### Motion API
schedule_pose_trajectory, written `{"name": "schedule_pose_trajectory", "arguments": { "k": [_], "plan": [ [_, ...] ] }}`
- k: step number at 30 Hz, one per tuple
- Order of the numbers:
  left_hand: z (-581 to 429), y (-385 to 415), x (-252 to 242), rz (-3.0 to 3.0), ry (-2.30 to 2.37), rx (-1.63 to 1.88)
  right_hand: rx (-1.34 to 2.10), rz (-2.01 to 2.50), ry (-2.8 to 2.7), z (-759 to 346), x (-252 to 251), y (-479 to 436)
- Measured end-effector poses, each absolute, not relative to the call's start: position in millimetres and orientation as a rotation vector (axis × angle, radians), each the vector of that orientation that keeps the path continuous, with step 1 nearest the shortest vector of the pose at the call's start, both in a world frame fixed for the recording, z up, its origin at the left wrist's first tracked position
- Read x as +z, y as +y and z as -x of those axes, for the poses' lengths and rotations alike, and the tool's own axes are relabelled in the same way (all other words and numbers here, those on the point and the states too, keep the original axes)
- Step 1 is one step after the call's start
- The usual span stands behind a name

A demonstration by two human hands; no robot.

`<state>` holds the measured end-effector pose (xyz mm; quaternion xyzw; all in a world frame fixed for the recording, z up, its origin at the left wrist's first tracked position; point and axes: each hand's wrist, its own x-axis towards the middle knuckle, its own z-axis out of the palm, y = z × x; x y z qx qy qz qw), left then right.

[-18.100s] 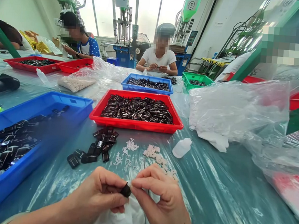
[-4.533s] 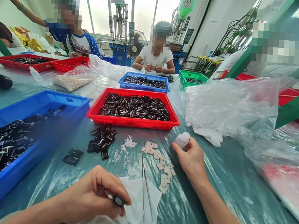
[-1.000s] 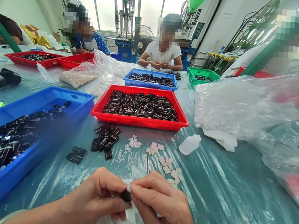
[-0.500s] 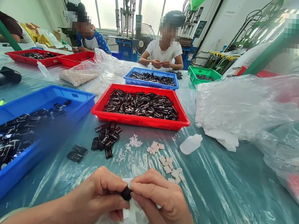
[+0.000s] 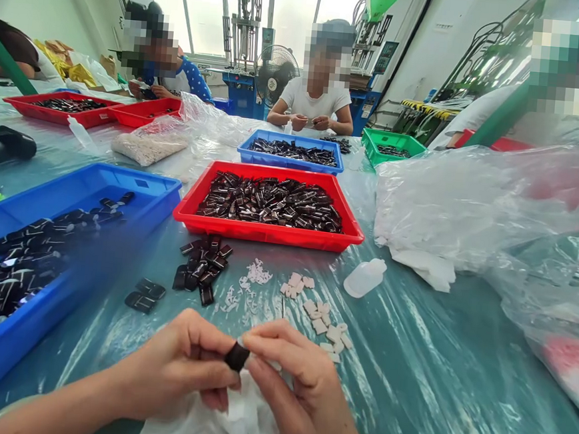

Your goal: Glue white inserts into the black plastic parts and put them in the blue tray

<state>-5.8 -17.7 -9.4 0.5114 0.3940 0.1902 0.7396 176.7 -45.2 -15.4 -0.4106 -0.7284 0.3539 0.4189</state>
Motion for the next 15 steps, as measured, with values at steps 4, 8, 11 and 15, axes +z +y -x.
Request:
{"name": "schedule_pose_trajectory", "arguments": {
  "k": [4,8,11,15],
  "plan": [
    [11,-11,-3,-1.009,0.918,0.536,0.55,1.2,-1.977,-174,-27,-38],
    [10,-11,-3,-0.905,0.878,0.581,0.263,1.203,-2.265,-167,-40,-31],
    [8,-12,-3,-0.818,0.835,0.592,0.201,1.222,-2.299,-163,-45,-30],
    [7,-14,-2,-0.781,0.813,0.581,0.132,1.25,-2.34,-163,-47,-28]
  ]
}}
